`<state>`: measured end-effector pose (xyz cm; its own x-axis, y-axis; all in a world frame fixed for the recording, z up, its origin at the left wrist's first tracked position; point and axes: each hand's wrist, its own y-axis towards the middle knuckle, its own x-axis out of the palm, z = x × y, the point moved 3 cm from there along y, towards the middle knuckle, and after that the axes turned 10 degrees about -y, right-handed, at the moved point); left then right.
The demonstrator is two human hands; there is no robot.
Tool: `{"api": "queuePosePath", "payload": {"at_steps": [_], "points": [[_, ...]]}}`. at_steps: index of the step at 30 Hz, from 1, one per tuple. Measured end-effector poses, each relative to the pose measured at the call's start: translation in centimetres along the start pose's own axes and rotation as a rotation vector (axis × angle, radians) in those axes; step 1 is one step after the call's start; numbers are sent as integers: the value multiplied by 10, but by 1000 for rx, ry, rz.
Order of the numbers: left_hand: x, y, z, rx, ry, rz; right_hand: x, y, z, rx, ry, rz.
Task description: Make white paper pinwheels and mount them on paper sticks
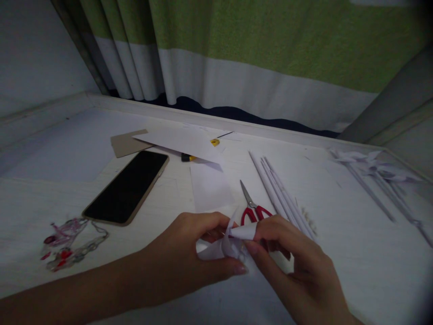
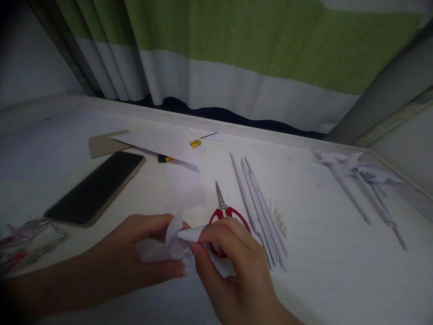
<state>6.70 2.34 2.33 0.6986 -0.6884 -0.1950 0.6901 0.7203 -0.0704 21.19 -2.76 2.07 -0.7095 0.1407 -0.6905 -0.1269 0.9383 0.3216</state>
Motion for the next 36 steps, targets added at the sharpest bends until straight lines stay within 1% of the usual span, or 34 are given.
{"api": "queuePosePath", "payload": {"at_steps": [5,10,13,16,21,24,29,32,36], "points": [[-2,-1,3,1,79,25,1,0,3,27,24,-28],[-2,-1,3,9,81,44,3,0,4,34,0,-59],[-3,-1,3,11,73,39,4,0,3,22,1,-55],[-3,-1,2,18,71,22,4,0,2,9,16,-49],[-2,-1,1,44,85,48,5,1,1,-3,54,-59],[-2,-1,2,46,75,33,6,1,0,-4,73,-66],[0,-3,4,9,15,10,5,0,-1,23,62,-29],[2,-3,1,-10,-21,18,7,-1,-1,1,45,-20],[4,-3,-5,-23,40,43,9,-1,-1,1,41,3]]}}
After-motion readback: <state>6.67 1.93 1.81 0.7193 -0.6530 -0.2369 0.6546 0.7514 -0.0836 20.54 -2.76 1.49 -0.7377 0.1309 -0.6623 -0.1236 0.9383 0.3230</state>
